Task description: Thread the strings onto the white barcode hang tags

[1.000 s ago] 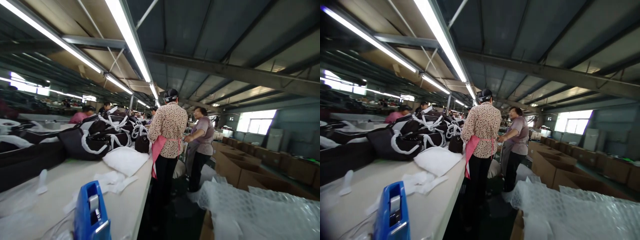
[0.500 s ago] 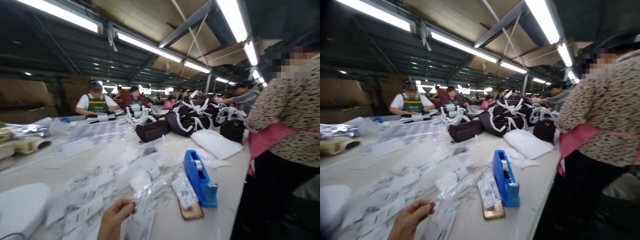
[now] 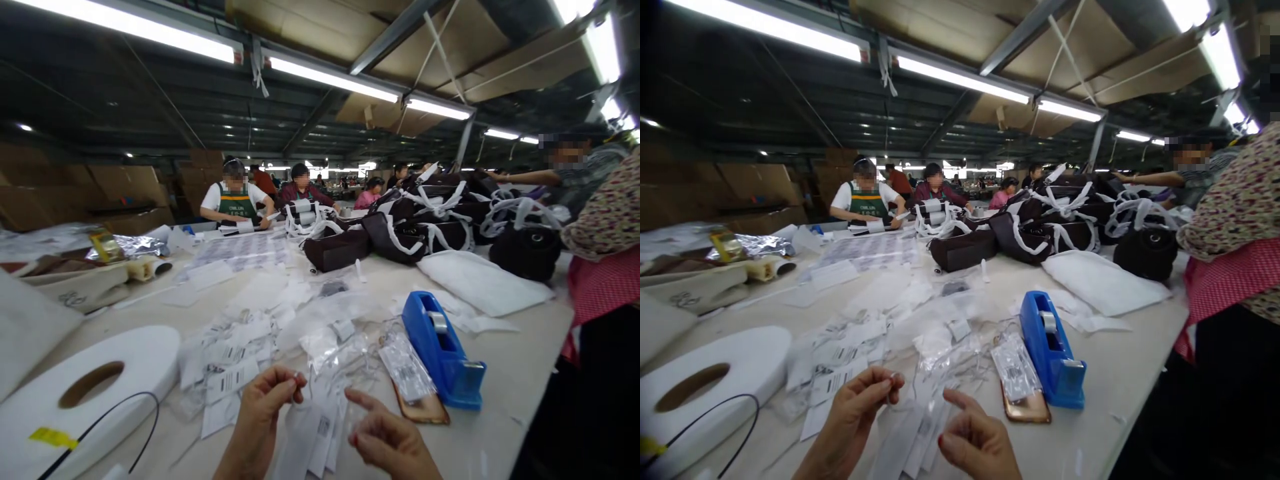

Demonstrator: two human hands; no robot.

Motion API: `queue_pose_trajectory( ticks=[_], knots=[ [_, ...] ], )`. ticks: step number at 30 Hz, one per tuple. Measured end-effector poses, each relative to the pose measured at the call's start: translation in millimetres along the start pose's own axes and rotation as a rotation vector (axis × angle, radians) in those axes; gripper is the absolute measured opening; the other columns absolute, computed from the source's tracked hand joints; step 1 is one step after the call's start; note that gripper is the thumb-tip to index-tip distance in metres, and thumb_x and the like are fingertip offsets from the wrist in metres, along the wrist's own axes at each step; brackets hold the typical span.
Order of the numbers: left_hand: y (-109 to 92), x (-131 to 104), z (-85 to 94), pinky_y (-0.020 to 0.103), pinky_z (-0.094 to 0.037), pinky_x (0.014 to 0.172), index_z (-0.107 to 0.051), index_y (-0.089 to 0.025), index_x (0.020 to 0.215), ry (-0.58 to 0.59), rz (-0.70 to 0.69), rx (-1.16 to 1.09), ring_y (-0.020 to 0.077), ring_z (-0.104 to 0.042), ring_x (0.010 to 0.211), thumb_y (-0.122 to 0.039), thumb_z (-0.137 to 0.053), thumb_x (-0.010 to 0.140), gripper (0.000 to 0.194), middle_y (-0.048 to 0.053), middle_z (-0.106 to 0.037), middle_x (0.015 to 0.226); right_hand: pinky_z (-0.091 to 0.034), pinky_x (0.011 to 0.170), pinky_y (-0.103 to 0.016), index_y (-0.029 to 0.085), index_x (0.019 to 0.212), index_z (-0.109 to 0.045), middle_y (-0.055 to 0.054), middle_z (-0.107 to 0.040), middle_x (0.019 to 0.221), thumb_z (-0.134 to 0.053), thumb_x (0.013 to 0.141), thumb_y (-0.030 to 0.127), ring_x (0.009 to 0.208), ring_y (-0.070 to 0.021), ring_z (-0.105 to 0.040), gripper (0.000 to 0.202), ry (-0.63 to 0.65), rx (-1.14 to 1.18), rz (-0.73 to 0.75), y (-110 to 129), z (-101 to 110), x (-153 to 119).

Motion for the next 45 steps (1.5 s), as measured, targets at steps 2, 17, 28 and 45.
queue_pose_trajectory(
  ticks=[2,17,28,45],
  knots=[
    [1,-2,0.1,0.025,-0.039,0.062,-0.064,-0.014,0.06,0.007,-0.003,-0.005,0.0113,-0.049,0.057,-0.018,-0.065,0.062,0.005,0.001,-0.065,0.063,-0.041,0.059,-0.023,0.016,0.066,-0.069,-0.002,-0.068,0.067,-0.08,0.054,0.02,0.072,-0.0167,-0.062,0.017,-0.023,0.347,-0.175,2,-10,26],
    [2,-15,11.3,0.025,-0.039,0.061,-0.066,-0.015,0.06,-0.046,-0.062,0.047,0.0121,-0.051,0.056,-0.019,-0.066,0.062,0.005,0.001,-0.065,0.061,-0.047,0.064,-0.024,0.012,0.063,-0.063,-0.006,-0.073,0.066,-0.077,0.054,0.014,0.064,-0.0156,-0.067,0.016,0.126,0.533,-0.371,4,-38,77],
    [-14,-21,6.0,0.022,-0.037,0.062,-0.064,-0.016,0.063,-0.047,-0.172,0.121,0.0114,-0.05,0.061,-0.02,-0.065,0.065,0.005,-0.002,-0.06,0.058,-0.051,0.059,-0.02,0.011,0.065,-0.063,-0.006,-0.072,0.066,-0.079,0.054,0.012,0.065,-0.0149,-0.068,0.019,0.334,0.448,-0.333,67,-63,80],
    [2,-29,38.1,0.032,-0.036,0.09,-0.058,-0.03,0.11,0.045,-0.398,0.363,0.0235,-0.045,0.111,-0.013,-0.059,0.065,0.048,0.0,-0.057,0.12,-0.053,0.058,-0.019,0.011,0.067,-0.065,-0.01,-0.073,0.072,-0.075,0.061,0.008,0.06,-0.0139,-0.068,0.011,0.519,0.389,-0.233,122,-96,71]
  ],
)
Point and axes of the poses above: each hand's wrist, its own x-axis towards the middle knuckle, its own z-axis out of the back of the hand, y = z × x, the point moved 2 cm from there along x, towards the middle knuckle
